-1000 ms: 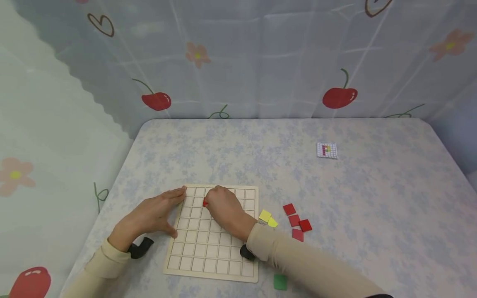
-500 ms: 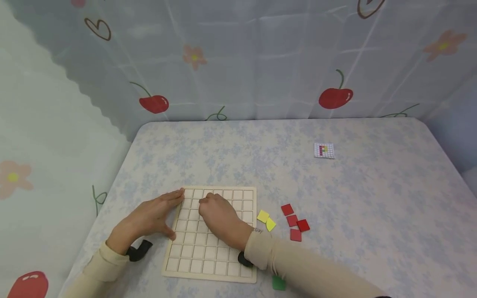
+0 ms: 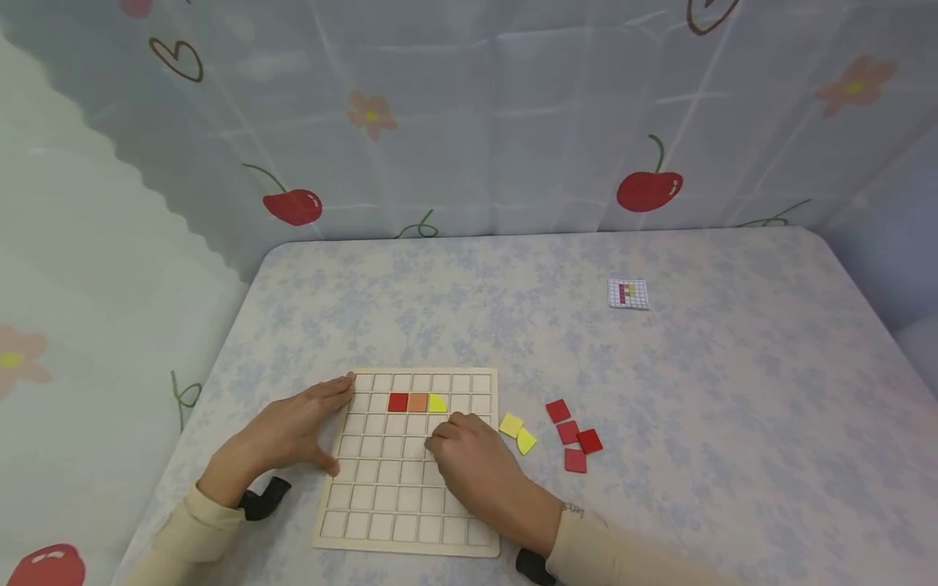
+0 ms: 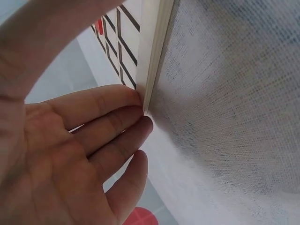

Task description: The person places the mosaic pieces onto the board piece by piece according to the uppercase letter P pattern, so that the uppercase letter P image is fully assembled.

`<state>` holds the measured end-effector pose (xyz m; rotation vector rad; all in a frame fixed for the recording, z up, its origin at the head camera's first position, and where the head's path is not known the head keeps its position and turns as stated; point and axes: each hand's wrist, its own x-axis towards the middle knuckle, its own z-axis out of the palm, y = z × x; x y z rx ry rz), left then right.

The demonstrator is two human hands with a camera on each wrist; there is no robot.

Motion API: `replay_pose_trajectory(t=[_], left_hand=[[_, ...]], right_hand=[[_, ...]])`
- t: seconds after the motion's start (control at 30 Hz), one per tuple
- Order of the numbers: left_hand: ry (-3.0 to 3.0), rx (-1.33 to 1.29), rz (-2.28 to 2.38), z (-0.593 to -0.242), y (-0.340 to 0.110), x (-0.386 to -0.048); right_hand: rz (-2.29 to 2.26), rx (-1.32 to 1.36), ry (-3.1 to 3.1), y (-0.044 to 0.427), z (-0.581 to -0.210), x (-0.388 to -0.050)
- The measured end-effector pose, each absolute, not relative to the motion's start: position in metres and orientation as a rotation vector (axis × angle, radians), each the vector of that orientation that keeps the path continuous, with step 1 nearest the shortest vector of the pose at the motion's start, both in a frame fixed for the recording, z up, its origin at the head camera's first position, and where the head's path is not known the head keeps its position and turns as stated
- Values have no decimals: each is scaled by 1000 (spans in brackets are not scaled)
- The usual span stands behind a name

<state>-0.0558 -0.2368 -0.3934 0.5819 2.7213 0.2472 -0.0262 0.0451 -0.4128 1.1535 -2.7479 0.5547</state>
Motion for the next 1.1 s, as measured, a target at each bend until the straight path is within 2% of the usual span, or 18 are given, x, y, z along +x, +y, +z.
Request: replay_pose_trajectory(t=[0.37, 0.7, 0.9, 1.1], left_hand=[[2720, 567, 248, -392, -239, -56], [2722, 572, 244, -392, -240, -55], [2722, 569, 234, -393, -239, -55], [2729, 589, 235, -394, -238, -55]], right_hand=[[659, 865, -2819, 117, -419, -7], [671, 630, -2846, 184, -414, -14], [736, 639, -3022, 211, -413, -26], [784, 705, -3043, 218, -418, -26]])
